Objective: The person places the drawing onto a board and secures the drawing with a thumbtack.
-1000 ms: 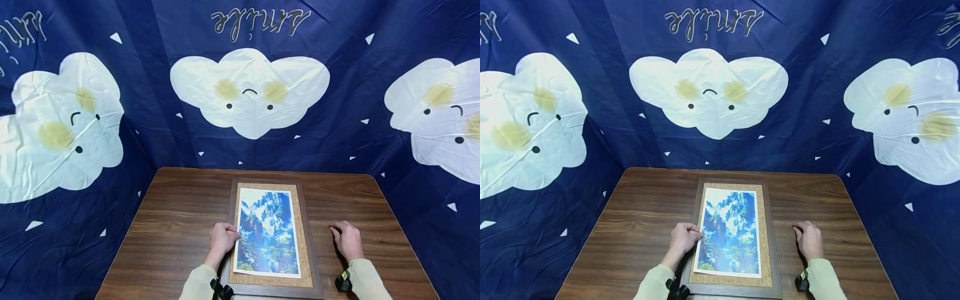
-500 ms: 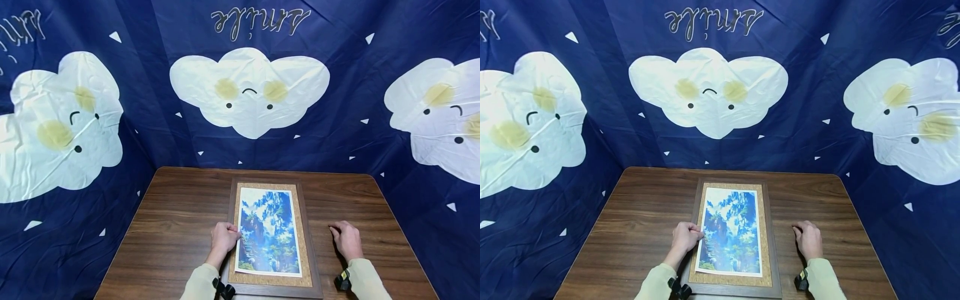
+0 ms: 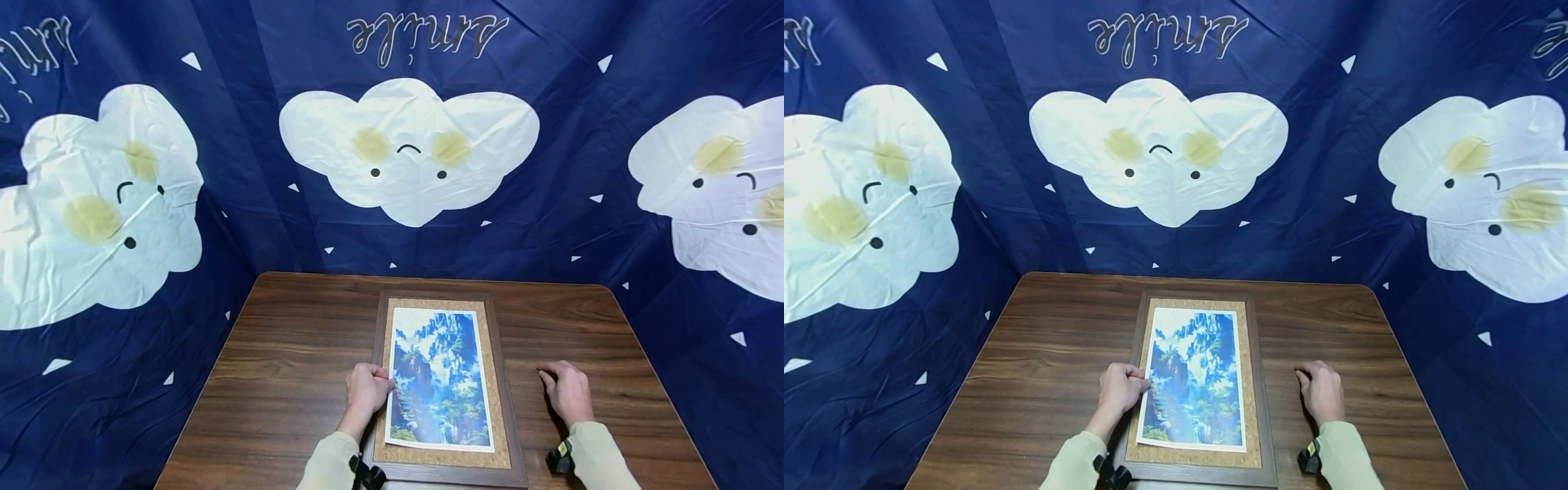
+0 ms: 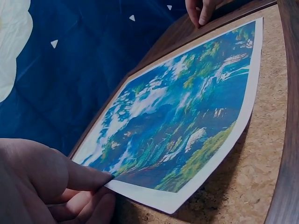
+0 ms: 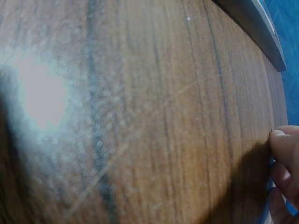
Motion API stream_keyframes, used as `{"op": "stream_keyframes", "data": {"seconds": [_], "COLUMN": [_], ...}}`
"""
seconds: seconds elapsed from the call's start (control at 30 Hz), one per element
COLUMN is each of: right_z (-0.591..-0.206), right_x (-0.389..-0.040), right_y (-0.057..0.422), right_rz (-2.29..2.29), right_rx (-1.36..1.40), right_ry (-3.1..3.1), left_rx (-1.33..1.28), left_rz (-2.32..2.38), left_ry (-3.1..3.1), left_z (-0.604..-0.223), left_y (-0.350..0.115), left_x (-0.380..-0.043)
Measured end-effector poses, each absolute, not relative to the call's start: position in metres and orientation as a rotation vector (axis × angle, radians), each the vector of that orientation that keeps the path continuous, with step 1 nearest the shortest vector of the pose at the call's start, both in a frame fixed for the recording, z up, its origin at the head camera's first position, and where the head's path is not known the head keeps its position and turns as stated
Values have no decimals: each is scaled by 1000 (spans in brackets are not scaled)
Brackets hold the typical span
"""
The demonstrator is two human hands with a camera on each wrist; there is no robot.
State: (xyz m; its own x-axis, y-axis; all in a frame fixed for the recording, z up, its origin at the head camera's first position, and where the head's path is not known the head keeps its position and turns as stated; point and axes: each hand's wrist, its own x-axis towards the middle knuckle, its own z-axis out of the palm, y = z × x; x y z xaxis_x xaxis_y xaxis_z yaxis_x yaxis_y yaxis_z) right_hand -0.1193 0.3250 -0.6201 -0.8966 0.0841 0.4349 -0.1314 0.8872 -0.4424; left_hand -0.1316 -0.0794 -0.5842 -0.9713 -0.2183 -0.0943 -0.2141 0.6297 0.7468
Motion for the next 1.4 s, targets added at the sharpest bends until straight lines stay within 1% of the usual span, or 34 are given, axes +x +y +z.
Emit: {"op": "stream_keyframes", "data": {"seconds": [0.4,0.57,0.77,1.4], "right_z": [-613,-612,-607,-595], "right_x": [-120,-125,-136,-158], "right_y": [324,320,310,270], "right_rz": [697,714,761,889], "right_rx": [-27,28,71,62], "right_ry": [-2697,-2657,-2608,-2652], "left_rx": [358,346,290,299], "left_rz": [-1311,-1312,-1284,-1260], "left_ry": [-2806,-2796,-2767,-2768], "left_z": [-583,-583,-585,-585], "left_y": [-79,-78,-77,-77], "left_x": [-129,-128,-130,-127]}}
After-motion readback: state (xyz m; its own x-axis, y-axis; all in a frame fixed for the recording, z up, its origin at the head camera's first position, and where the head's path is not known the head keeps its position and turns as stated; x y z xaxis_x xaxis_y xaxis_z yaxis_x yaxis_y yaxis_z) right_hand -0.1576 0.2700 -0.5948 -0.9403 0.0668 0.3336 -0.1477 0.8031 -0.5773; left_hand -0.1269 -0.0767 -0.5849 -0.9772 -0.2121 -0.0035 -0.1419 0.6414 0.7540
